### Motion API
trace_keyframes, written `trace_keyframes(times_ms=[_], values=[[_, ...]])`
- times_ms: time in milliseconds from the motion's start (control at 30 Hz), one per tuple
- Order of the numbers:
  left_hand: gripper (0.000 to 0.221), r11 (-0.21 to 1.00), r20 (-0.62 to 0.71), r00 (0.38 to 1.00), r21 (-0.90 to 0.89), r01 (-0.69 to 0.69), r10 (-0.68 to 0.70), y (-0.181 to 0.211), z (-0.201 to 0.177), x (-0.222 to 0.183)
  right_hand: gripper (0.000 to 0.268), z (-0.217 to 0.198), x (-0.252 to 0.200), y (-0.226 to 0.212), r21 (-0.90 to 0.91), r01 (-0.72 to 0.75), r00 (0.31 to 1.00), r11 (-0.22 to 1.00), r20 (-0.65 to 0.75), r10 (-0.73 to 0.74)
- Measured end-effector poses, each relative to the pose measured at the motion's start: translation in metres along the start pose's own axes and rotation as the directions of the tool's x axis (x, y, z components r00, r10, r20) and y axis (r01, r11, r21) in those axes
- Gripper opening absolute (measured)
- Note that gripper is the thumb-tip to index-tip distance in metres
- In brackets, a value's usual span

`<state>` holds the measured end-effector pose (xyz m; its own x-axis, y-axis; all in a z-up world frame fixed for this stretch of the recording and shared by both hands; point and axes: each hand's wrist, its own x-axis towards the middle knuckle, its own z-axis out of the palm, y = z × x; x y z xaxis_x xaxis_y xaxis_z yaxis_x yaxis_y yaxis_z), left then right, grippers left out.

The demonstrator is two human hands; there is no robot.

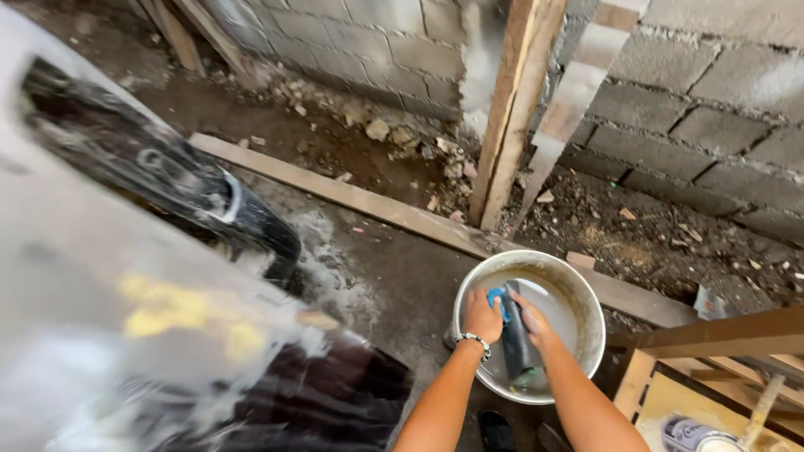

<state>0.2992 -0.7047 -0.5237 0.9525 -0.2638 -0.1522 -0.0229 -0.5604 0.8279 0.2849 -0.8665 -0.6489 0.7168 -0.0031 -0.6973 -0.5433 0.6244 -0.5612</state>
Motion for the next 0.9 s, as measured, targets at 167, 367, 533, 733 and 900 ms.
trace_keyframes(times_ms=[167,367,533,733,900], values=[[0.046,0.967,-0.051,0.968,0.058,0.247,-0.244,-0.045,0.057,0.025,0.058,-0.042,0.07,0.059,-0.329,0.192,0.936,0.925,-0.22,-0.273],[0.045,0.899,-0.043,0.914,0.169,0.404,-0.402,-0.117,0.147,0.044,0.061,-0.113,0.145,0.121,-0.459,-0.071,0.899,0.885,-0.414,-0.143],[0.053,0.898,0.157,0.899,0.244,0.367,-0.41,-0.103,0.159,0.054,0.057,-0.064,0.089,0.083,-0.513,-0.105,0.95,0.852,-0.305,-0.067],[0.06,0.879,0.221,0.865,0.277,0.388,-0.451,-0.065,0.098,0.058,0.057,0.007,0.033,0.052,-0.556,-0.027,0.999,0.831,-0.053,-0.003],[0.067,0.965,0.268,0.93,-0.004,0.261,-0.251,-0.005,0.058,0.049,0.056,0.032,0.002,0.041,-0.537,0.029,0.992,0.843,0.119,0.042]])
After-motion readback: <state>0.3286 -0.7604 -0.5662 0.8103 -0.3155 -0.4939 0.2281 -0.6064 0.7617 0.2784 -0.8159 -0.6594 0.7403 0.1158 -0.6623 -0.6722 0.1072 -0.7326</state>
